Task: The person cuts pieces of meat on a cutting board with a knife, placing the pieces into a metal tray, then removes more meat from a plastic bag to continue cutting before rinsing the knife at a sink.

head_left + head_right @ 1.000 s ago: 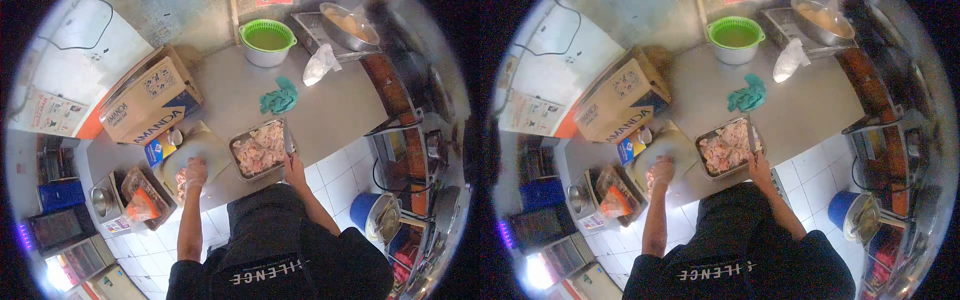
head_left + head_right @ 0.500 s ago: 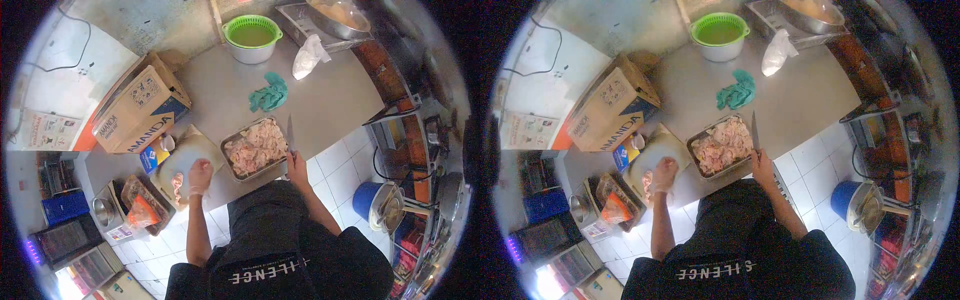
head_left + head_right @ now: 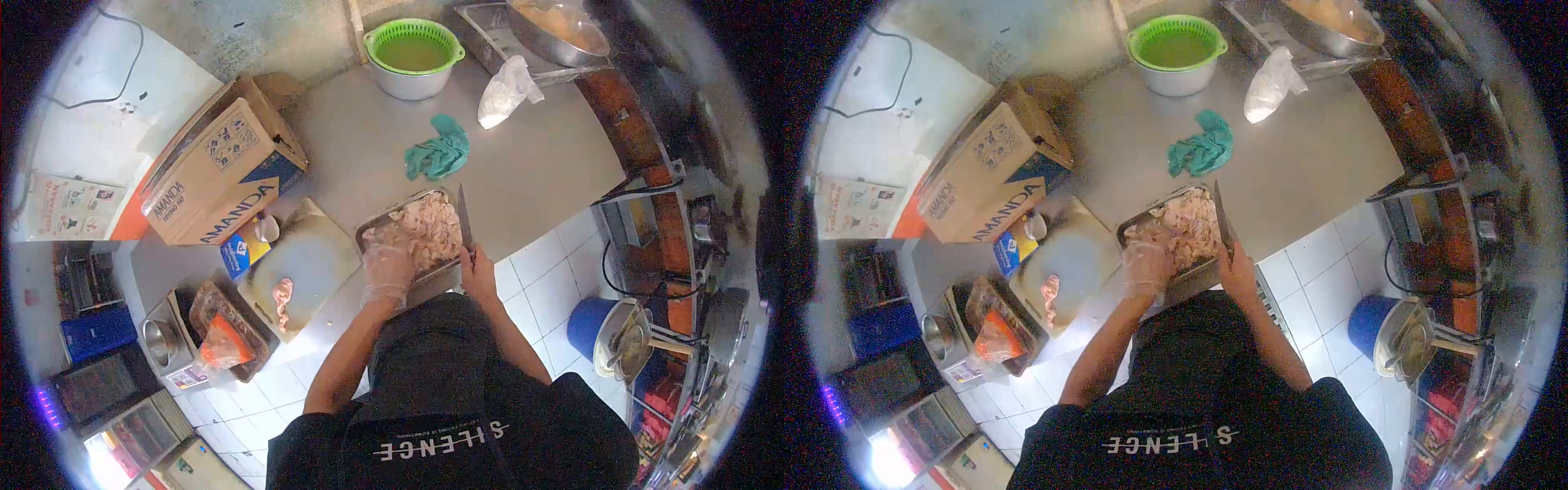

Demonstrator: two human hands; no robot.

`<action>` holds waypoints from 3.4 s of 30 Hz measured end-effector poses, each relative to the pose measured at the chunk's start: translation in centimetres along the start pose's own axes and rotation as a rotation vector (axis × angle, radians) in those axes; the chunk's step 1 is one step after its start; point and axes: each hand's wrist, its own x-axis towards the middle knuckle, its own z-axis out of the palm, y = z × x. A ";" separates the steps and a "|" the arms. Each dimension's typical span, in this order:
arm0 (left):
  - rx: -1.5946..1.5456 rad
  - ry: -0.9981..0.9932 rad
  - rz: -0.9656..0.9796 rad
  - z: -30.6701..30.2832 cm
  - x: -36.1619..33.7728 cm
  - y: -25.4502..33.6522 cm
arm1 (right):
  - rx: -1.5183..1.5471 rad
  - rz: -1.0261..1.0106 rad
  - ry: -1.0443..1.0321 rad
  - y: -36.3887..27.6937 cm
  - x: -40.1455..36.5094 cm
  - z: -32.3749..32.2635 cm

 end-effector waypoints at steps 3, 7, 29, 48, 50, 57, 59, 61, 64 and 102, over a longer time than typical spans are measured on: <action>0.005 0.083 0.041 2.9 0.5 -1.5 | -0.045 -0.026 0.034 0.3 -0.2 -0.2; -0.034 0.279 -0.155 3.1 -0.8 -1.3 | -0.038 0.011 0.050 0.9 -0.4 -0.4; -0.133 0.265 -0.088 1.3 1.7 -0.1 | 0.047 -0.068 0.111 0.0 0.0 0.9; -0.058 0.134 0.192 3.3 2.1 -2.5 | -0.015 0.067 0.108 1.3 0.5 0.9; -0.095 0.061 0.140 3.4 2.2 -2.3 | 0.033 0.102 0.055 -0.1 0.5 0.2; -0.205 0.048 0.181 3.0 2.9 -2.3 | 0.018 0.077 0.071 0.5 0.7 0.6; -0.151 -0.217 0.090 4.2 3.2 -2.5 | 0.038 0.040 0.094 1.2 0.7 0.9; -0.191 -0.277 0.084 4.4 3.4 -2.8 | 0.061 0.025 0.087 1.4 0.9 0.8; -0.369 -0.098 0.212 4.1 3.0 -4.1 | 0.080 0.054 0.083 0.7 1.2 0.2; -0.143 0.402 0.315 0.7 2.4 -1.9 | 0.116 -0.021 0.247 0.0 0.7 -0.3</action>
